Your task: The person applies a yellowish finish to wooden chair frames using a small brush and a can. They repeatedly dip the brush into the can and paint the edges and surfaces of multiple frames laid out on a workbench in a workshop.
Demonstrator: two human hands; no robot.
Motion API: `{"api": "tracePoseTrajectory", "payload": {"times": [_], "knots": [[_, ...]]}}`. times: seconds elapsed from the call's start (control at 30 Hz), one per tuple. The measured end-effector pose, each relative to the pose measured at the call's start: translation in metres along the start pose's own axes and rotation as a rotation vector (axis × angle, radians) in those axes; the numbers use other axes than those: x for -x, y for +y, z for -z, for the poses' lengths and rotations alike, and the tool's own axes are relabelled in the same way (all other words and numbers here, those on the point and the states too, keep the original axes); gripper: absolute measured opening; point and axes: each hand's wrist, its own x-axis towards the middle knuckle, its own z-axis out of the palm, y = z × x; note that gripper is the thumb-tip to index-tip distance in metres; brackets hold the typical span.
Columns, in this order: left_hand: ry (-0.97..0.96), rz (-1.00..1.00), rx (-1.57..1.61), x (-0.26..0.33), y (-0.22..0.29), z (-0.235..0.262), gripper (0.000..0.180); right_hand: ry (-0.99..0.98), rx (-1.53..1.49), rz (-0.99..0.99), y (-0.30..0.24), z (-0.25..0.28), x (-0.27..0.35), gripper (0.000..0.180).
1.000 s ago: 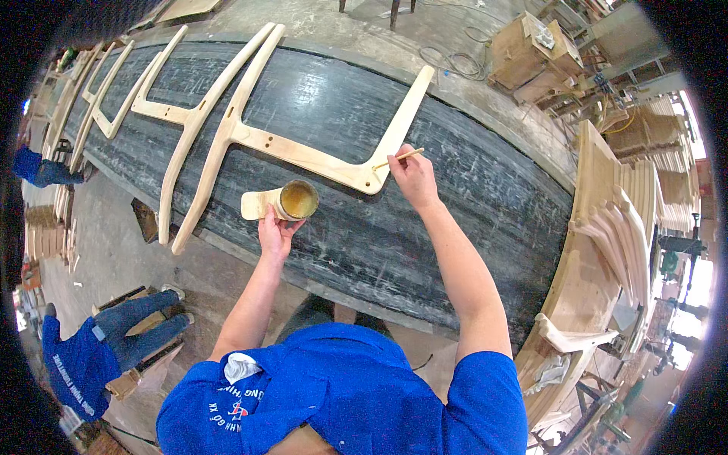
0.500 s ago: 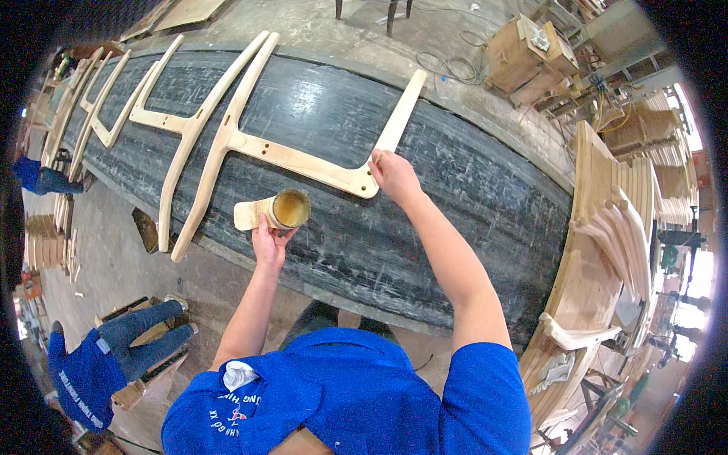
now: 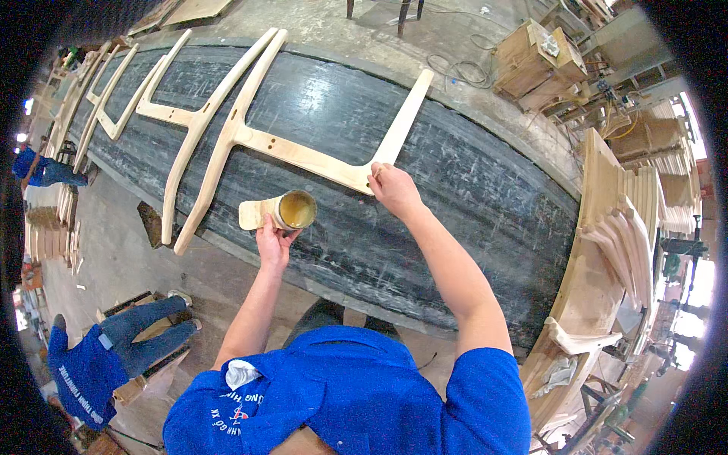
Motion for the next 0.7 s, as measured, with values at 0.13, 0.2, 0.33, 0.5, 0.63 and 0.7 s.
{"api": "tracePoseTrajectory", "payload": {"times": [0.13,0.2,0.33,0.5,0.63,0.7], "knots": [[0.076,0.03,-0.021,0.002,0.001,-0.005,0.037,-0.014,0.043,-0.046,0.007,0.005,-0.001,0.011],[0.021,-0.011,-0.015,0.002,-0.001,-0.009,0.036,-0.024,0.115,0.135,0.007,0.011,0.004,0.009],[0.005,0.037,-0.062,0.006,-0.009,-0.02,0.037,-0.144,0.064,0.37,0.011,0.047,0.031,0.008],[-0.076,0.057,-0.13,0.028,-0.037,-0.054,0.039,0.043,-0.184,0.17,0.032,0.144,0.095,0.005],[-0.033,0.098,-0.168,0.06,-0.067,-0.095,0.039,0.78,-0.372,-0.153,0.088,0.261,0.166,0.012],[-0.113,0.073,-0.185,0.075,-0.085,-0.114,0.039,1.11,-0.507,-0.274,0.132,0.34,0.221,0.018]]}}
